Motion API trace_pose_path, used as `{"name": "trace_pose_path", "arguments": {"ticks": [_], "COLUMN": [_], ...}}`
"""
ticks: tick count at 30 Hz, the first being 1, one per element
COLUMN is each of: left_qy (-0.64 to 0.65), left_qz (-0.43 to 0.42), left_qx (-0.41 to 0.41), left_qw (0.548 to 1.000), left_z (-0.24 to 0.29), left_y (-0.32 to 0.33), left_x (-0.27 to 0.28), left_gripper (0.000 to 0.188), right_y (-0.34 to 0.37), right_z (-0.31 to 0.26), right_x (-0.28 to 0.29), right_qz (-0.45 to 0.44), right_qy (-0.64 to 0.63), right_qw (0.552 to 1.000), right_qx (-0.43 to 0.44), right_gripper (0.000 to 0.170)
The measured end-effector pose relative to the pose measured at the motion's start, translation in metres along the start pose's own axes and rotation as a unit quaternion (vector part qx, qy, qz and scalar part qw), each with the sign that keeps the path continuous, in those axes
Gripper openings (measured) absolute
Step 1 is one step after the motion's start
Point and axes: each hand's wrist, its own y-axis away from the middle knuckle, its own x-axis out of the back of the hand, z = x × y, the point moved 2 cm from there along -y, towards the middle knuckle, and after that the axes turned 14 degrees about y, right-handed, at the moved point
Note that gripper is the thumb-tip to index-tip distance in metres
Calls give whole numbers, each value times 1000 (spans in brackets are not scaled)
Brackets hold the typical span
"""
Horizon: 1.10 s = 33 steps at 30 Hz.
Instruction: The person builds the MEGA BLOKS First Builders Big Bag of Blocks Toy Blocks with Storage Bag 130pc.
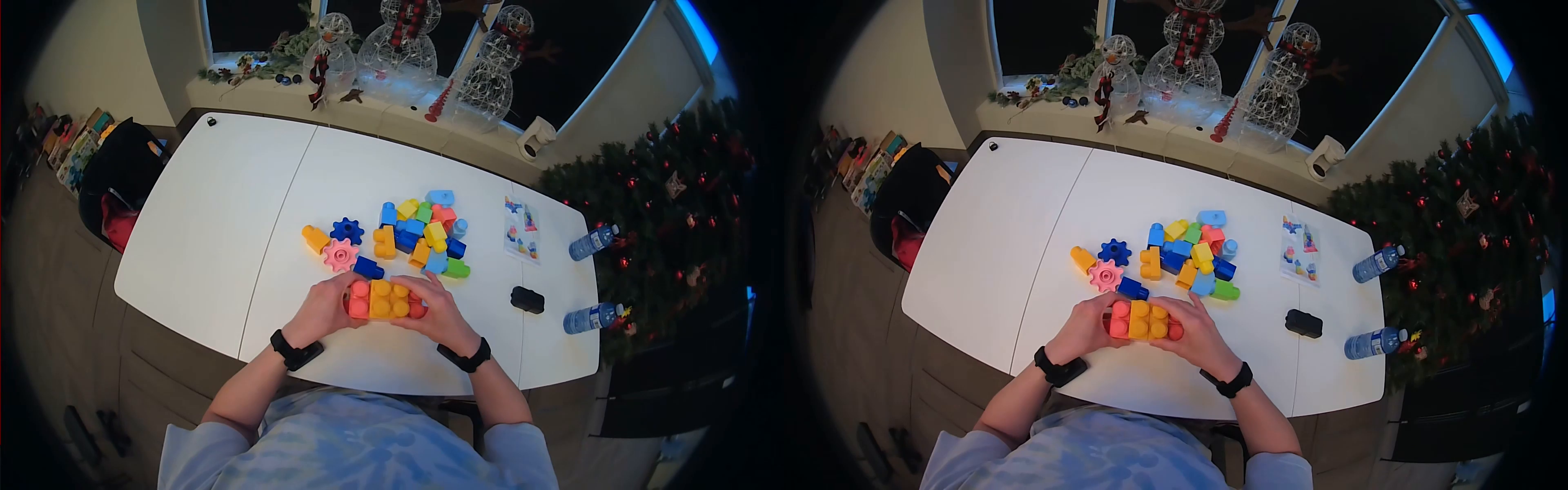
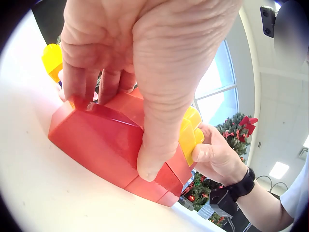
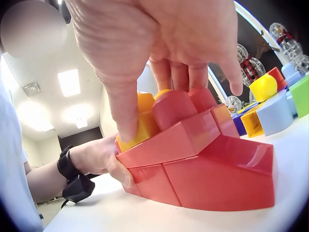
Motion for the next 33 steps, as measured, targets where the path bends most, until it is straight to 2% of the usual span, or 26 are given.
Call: {"name": "trace_pose_path", "arguments": {"ticks": [3,5,6,8,9,11,12,14,16,18,20,21,23,27,29,30,32,33], "left_qy": [-13,-19,-16,-13,-18,-24,-22,-20,-10,-16,-21,-20,-18,-1,-5,-13,-22,-22], "left_qz": [-4,-9,-6,-1,-1,0,-2,-2,6,1,-5,-3,-6,7,8,1,-7,-8], "left_qx": [4,4,5,5,4,1,10,17,-17,-7,6,9,12,-21,-22,-8,6,6], "left_qw": [1000,1000,1000,1000,1000,1000,1000,1000,1000,1000,1000,1000,1000,1000,1000,1000,1000,1000], "left_z": [-1,0,0,-1,-2,-1,0,-2,-5,-4,-2,-2,-4,-8,-5,-4,-3,-3], "left_y": [1,0,1,1,2,2,3,3,2,2,2,2,3,2,3,2,2,2], "left_x": [0,0,-1,-1,-1,-1,-1,-1,-2,-1,-1,-1,-2,-2,-1,-1,0,-1], "left_gripper": [68,68,68,69,69,69,69,69,64,66,68,68,68,64,63,65,68,68], "right_y": [-1,-8,-12,-25,-33,-48,-52,-61,-67,-69,-67,-66,-61,-60,-63,-63,-63,-64], "right_z": [-6,-7,0,27,37,54,58,64,73,77,61,55,48,54,59,61,67,71], "right_x": [9,27,32,39,41,47,44,37,27,21,27,29,25,28,33,30,24,20], "right_qz": [8,-65,-62,57,57,134,136,124,122,118,83,81,-87,-81,-38,-38,15,15], "right_qy": [19,11,12,11,11,140,140,226,240,253,160,159,133,132,126,125,222,221], "right_qw": [1000,998,998,998,998,972,972,952,949,948,975,975,985,988,988,988,972,972], "right_qx": [4,22,23,-37,-36,-132,-130,-167,-162,-154,-131,-131,-67,-25,-82,-82,-73,-74], "right_gripper": [70,64,64,58,58,52,52,49,49,49,46,46,46,48,53,53,54,54]}}
